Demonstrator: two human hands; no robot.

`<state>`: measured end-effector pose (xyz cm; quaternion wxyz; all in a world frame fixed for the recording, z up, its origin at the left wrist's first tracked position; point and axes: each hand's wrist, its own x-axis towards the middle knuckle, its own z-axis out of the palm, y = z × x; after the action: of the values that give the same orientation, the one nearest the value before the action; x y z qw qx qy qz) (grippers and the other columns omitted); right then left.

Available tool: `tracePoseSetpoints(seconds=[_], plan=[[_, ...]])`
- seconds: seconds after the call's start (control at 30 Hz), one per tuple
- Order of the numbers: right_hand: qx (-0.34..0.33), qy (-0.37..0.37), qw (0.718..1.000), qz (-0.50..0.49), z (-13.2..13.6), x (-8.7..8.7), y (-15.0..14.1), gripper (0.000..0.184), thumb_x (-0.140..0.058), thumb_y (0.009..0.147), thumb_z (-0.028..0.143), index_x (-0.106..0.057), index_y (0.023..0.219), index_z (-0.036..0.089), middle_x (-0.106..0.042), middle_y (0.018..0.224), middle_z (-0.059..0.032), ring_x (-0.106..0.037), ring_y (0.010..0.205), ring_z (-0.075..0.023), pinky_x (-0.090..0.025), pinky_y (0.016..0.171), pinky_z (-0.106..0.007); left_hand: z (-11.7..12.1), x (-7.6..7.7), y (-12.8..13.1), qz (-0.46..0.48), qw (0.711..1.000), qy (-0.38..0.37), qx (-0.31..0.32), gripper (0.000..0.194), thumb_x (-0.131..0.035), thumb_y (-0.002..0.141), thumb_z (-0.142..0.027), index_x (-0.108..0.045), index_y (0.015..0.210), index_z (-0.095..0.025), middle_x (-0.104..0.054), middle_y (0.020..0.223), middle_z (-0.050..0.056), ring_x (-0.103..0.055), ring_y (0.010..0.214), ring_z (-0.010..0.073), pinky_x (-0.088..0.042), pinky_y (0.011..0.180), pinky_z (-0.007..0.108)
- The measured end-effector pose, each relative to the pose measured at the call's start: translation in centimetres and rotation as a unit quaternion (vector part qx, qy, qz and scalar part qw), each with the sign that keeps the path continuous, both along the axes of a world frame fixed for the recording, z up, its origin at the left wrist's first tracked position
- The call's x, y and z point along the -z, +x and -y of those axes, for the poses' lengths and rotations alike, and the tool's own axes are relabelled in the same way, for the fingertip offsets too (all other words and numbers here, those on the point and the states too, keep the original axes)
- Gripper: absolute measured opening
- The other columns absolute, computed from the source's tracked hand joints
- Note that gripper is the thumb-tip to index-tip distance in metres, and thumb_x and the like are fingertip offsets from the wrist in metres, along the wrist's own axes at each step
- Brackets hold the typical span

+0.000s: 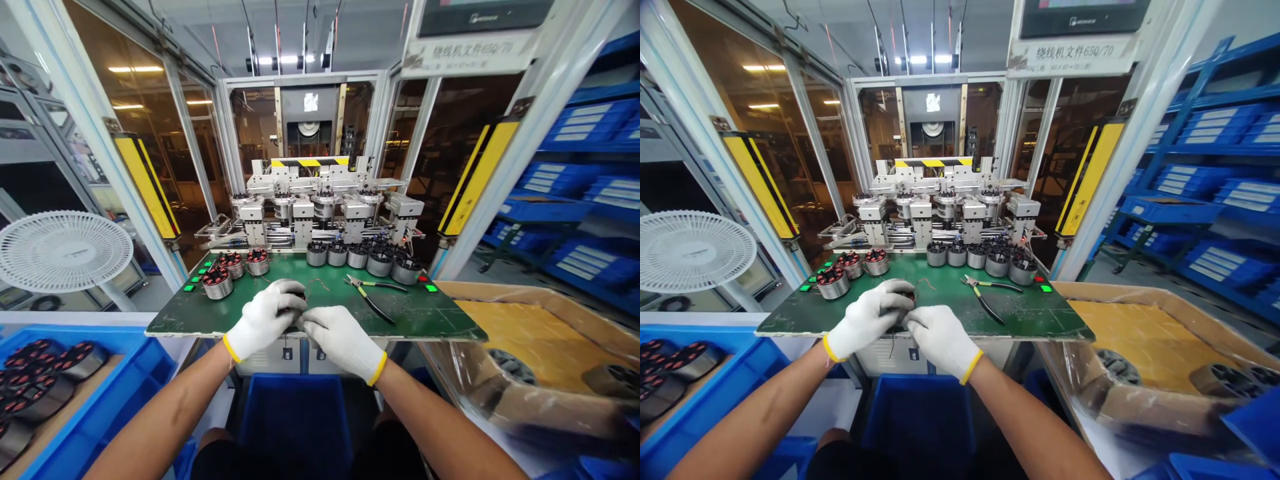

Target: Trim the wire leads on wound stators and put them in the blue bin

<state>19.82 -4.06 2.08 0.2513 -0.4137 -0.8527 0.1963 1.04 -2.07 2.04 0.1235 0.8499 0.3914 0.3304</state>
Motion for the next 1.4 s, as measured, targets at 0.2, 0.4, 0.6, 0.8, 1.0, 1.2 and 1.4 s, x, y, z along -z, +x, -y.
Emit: tracePoseSetpoints(seconds=[0.2,0.4,0.6,0.8,1.0,1.2,1.4], plan=[[0.059,0.113,0.987,0.101,0.6,0.8,-0.8,0.026,-0.041,0.094,0.028,-0.061,0.079,0.019,-0.067,0.073,-0.0023,-0.061,0.066,-0.0145,-0.031,0.057,-0.025,0.4,0.4,-0.3,-0.214,0.97,0.119,-0.007,0.039,-0.04,0.084,-0.012,-0.058,0.117,-0.024,-0.057,0.128,0.002,-0.041,0.126,0.026,-0.047,0.094,0.04],[0.061,0.301,0.952,0.008,2.2,0.9,0.3,0.029,-0.038,0.094,0.025,-0.058,0.114,0.017,-0.069,0.095,-0.0081,-0.065,0.081,-0.0184,-0.046,0.069,-0.028,0.5,1.4,-0.3,-0.212,0.961,0.173,-0.039,0.035,-0.038,0.088,-0.017,-0.055,0.118,-0.023,-0.057,0.129,0.002,-0.042,0.127,0.0264,-0.05,0.091,0.04],[0.124,0.385,0.911,-0.086,0.9,-0.7,5.3,0.034,-0.042,0.09,0.019,-0.055,0.122,0.017,-0.069,0.103,-0.0067,-0.065,0.09,-0.016,-0.05,0.083,-0.027,0.4,2.0,-0.5,-0.204,0.957,0.2,-0.039,0.03,-0.036,0.092,-0.021,-0.057,0.113,-0.025,-0.058,0.128,0.0,-0.043,0.127,0.0257,-0.052,0.088,0.038],[0.549,0.155,0.821,0.002,-3.8,-0.1,20.5,0.039,-0.038,0.09,0.033,-0.061,0.118,0.02,-0.068,0.105,-0.0093,-0.063,0.097,-0.0253,-0.048,0.086,-0.036,-0.3,3.2,-0.9,-0.172,0.956,0.237,-0.035,0.026,-0.039,0.091,-0.02,-0.059,0.108,-0.025,-0.06,0.125,-0.001,-0.046,0.125,0.025,-0.052,0.085,0.035],[0.457,0.052,0.866,0.194,-4.9,3.0,24.7,0.05,-0.035,0.091,0.034,-0.038,0.14,0.023,-0.065,0.112,-0.0117,-0.062,0.099,-0.0264,-0.046,0.084,-0.035,-0.6,4.3,-0.8,-0.128,0.953,0.272,-0.028,0.028,-0.042,0.088,-0.016,-0.059,0.11,-0.023,-0.06,0.124,0.001,-0.044,0.127,0.0235,-0.05,0.091,0.034],[0.4,0.067,0.873,0.271,-7.5,3.4,24.0,0.053,-0.029,0.093,0.038,-0.033,0.144,0.021,-0.063,0.114,-0.0165,-0.063,0.096,-0.0302,-0.047,0.082,-0.041,0.1,3.4,0.2,-0.098,0.957,0.27,-0.044,0.027,-0.041,0.088,-0.016,-0.06,0.106,-0.022,-0.063,0.119,0.003,-0.044,0.126,0.0219,-0.048,0.092,0.035],[0.415,0.049,0.865,0.276,-8.5,3.1,23.8,0.055,-0.024,0.094,0.043,-0.035,0.143,0.022,-0.063,0.115,-0.0163,-0.064,0.098,-0.0327,-0.048,0.083,-0.045,0.1,3.4,0.7,-0.087,0.96,0.251,-0.085,0.026,-0.04,0.089,-0.019,-0.061,0.104,-0.023,-0.062,0.121,0.002,-0.045,0.124,0.0228,-0.047,0.093,0.038]])
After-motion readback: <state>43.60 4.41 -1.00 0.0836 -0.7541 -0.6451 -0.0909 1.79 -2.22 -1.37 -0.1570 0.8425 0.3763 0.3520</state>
